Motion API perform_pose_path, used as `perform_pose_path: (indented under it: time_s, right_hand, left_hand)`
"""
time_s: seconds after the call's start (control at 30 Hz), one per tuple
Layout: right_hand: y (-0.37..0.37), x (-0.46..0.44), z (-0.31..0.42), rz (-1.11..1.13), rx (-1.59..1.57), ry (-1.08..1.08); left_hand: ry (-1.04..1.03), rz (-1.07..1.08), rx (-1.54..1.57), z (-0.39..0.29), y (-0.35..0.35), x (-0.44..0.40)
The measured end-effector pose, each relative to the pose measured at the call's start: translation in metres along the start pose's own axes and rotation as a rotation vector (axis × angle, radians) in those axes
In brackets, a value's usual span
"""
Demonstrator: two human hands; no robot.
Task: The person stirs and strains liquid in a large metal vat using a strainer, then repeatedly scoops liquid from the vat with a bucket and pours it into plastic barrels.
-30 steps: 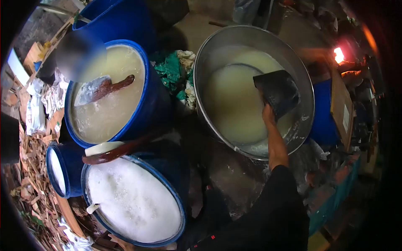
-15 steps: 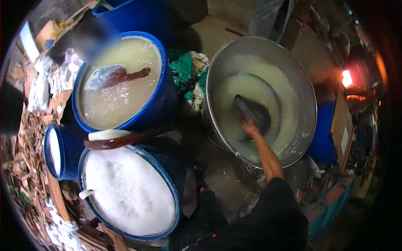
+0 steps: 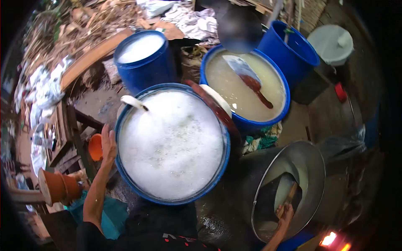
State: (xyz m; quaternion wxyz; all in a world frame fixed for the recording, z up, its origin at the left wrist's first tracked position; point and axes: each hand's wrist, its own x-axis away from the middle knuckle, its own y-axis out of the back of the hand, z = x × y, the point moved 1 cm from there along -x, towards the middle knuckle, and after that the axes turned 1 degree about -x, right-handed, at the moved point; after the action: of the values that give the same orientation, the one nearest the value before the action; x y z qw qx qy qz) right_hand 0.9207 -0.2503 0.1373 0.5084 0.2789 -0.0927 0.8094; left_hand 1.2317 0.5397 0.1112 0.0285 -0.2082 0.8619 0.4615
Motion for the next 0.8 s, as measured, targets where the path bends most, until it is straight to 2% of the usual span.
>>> perform_pose_path:
  time_s: [0.1, 0.17, 0.2, 0.3, 0.47, 0.5, 0.57, 0.6, 0.73, 0.77, 0.8]
  right_hand:
    - [0.007, 0.033, 0.026, 0.09, 0.186, 0.101]
    - [-0.005, 0.071, 0.054, 0.133, 0.199, 0.099]
    - [-0.013, 0.093, 0.067, 0.172, 0.199, 0.082]
    - [-0.057, 0.164, 0.105, 0.221, 0.266, 0.143]
    - [-0.153, 0.26, 0.14, 0.332, 0.284, 0.184]
    - [-0.178, 0.279, 0.144, 0.373, 0.311, 0.211]
    - [-0.228, 0.312, 0.148, 0.409, 0.34, 0.244]
    - [-0.254, 0.327, 0.149, 0.455, 0.359, 0.262]
    - [-0.379, 0.387, 0.152, 0.524, 0.451, 0.308]
    - [-0.408, 0.394, 0.157, 0.627, 0.489, 0.322]
    - [-0.439, 0.406, 0.159, 0.616, 0.495, 0.314]
  left_hand:
    - [-0.351, -0.017, 0.092, -0.076, 0.012, -0.014]
    - [-0.437, 0.063, 0.288, -0.122, 0.002, -0.017]
    - [-0.483, 0.169, 0.432, -0.144, -0.004, -0.016]
    - [-0.385, 0.553, 0.775, -0.204, -0.031, 0.0]
    - [-0.245, 1.311, 0.86, -0.249, -0.079, 0.043]
    - [0.081, 1.534, 0.938, -0.253, -0.081, 0.048]
    - [0.268, 1.726, 1.031, -0.255, -0.073, 0.041]
    - [0.37, 1.747, 1.098, -0.253, -0.071, 0.038]
    - [0.466, 1.833, 1.354, -0.222, -0.034, -0.019]
    - [0.506, 1.694, 1.348, -0.208, -0.024, -0.04]
    - [0.552, 1.562, 1.332, -0.192, -0.015, -0.059]
